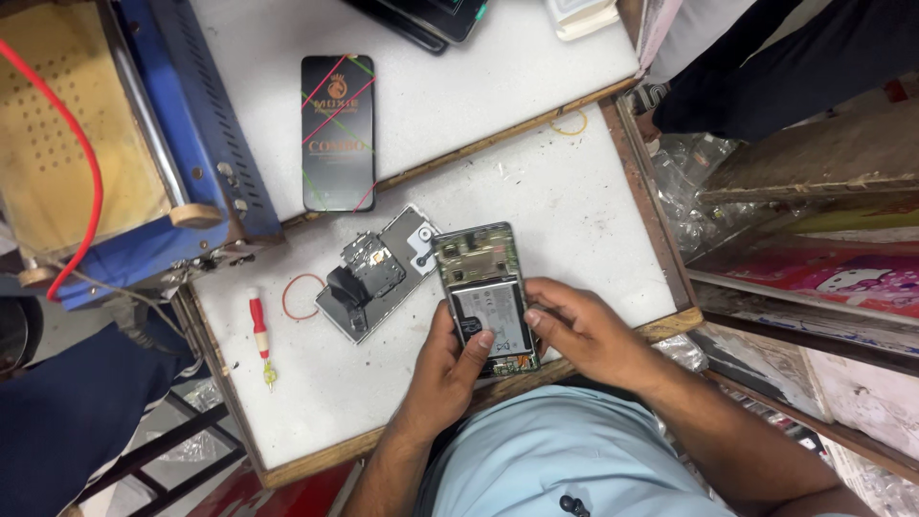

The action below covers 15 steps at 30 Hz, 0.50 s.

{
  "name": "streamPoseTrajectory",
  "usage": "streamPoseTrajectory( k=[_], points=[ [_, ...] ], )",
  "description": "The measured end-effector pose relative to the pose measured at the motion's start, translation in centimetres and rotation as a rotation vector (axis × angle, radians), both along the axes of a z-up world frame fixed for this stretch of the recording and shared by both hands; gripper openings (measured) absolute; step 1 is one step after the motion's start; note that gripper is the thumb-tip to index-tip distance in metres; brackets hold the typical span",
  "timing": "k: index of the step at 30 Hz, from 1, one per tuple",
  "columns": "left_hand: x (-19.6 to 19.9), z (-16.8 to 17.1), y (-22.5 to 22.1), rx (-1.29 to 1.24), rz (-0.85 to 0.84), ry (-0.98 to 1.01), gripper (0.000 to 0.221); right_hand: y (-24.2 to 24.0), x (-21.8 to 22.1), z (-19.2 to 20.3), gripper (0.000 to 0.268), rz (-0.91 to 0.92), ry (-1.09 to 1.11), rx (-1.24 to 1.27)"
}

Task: The person uses a red-handled screwdriver to remove screws from the back of a disassembled smartphone. They then use a metal prying tool to lift and separate the back cover from the phone's chassis, exposing the internal components.

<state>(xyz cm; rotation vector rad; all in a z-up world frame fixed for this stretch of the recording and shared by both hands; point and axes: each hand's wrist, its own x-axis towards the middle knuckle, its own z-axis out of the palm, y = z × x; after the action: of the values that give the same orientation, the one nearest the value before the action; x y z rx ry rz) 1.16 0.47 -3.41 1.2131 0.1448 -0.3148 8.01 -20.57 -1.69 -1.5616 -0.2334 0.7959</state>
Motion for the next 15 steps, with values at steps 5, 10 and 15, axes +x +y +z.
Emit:
streamPoseTrajectory(
  k=[5, 10, 15],
  points=[
    [-0.1, 0.0, 0.2, 0.102, -0.070, -0.017, 0.036, 0.5, -0.2, 0.4, 0.043, -0.002, -0.051, -0.025],
    [0.1, 0.5, 0.1, 0.079, -0.045, -0.057, 0.039, 2.2, -0.2, 0.3, 0.032, -0.118, -0.178, -0.216],
    [-0.3, 0.6, -0.1, 0.004, 0.030, 0.003, 0.038, 1.3, 0.5, 1.6, 0.044, -0.001, -0.009, 0.042]
  ],
)
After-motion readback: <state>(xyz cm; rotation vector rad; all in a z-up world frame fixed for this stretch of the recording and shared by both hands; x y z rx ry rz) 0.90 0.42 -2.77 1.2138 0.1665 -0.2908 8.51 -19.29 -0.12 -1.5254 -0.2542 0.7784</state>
